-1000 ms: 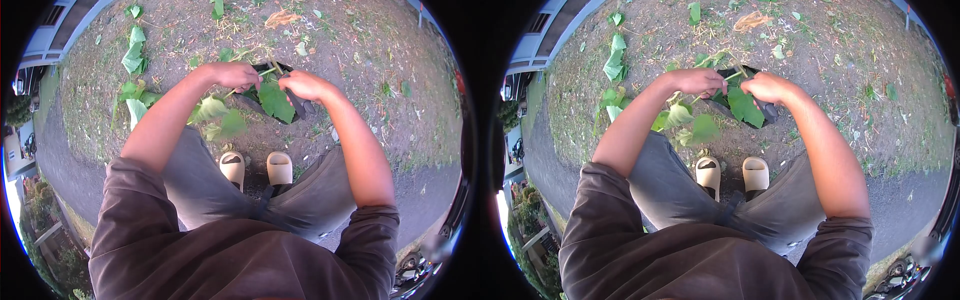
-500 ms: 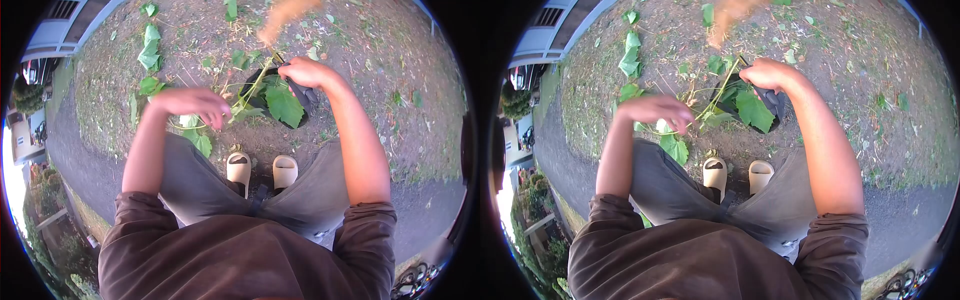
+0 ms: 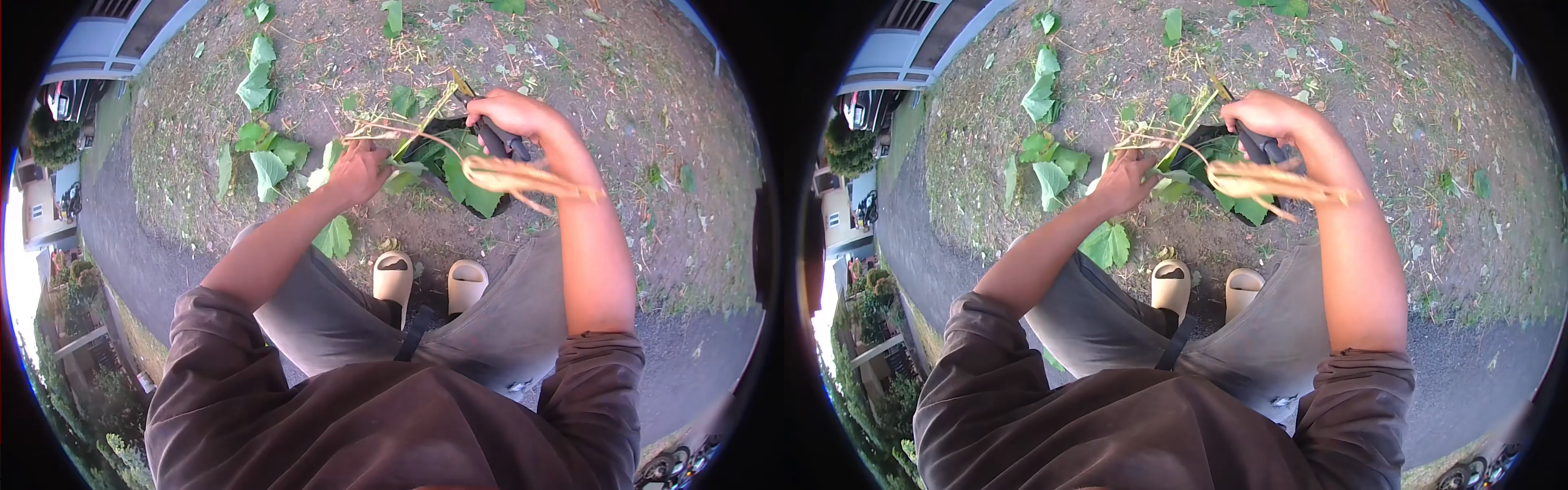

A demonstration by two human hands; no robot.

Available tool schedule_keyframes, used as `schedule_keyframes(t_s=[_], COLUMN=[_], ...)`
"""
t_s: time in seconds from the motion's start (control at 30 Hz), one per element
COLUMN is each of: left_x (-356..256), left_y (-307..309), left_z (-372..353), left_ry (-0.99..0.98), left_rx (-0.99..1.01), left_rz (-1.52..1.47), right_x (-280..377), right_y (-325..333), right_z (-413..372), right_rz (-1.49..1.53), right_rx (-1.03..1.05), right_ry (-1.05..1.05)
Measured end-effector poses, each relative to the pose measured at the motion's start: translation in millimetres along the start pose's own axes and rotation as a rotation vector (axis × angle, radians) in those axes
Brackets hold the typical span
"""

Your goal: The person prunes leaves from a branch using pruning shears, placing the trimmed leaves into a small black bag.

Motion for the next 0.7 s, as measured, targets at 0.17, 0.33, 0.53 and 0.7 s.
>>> schedule_keyframes(t_s=[0.17,0.33,0.53,0.7], left_x=[18.5,42.2,45.9,37.3], left_y=[49.8,89.2,103.4,104.5], left_z=[23.3,23.7,35.6,47.9], left_ry=[-0.063,-0.038,-0.006,0.026], left_rx=[0.320,0.564,0.833,0.824], left_rz=[-0.365,-0.580,-0.640,-0.470], right_x=[-19.4,-12.3,-7.2,-18.7], right_y=[-4.9,-10.4,-57.8,-108.7], right_z=[-4.5,-20.4,-26.2,-19.1], right_rz=[0.143,0.093,0.302,0.515], right_rx=[0.142,0.372,0.530,0.305], right_ry=[-0.168,-0.255,-0.335,-0.413])
Point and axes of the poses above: each hand's wrist, its own z-axis towards the middle knuckle, its own y-axis out of the back of the hand, x = y × z, the point moved 1 cm from there along z, towards the middle knuckle, and after that the axes turned 8 degrees about -y, right-handed, at the moved point
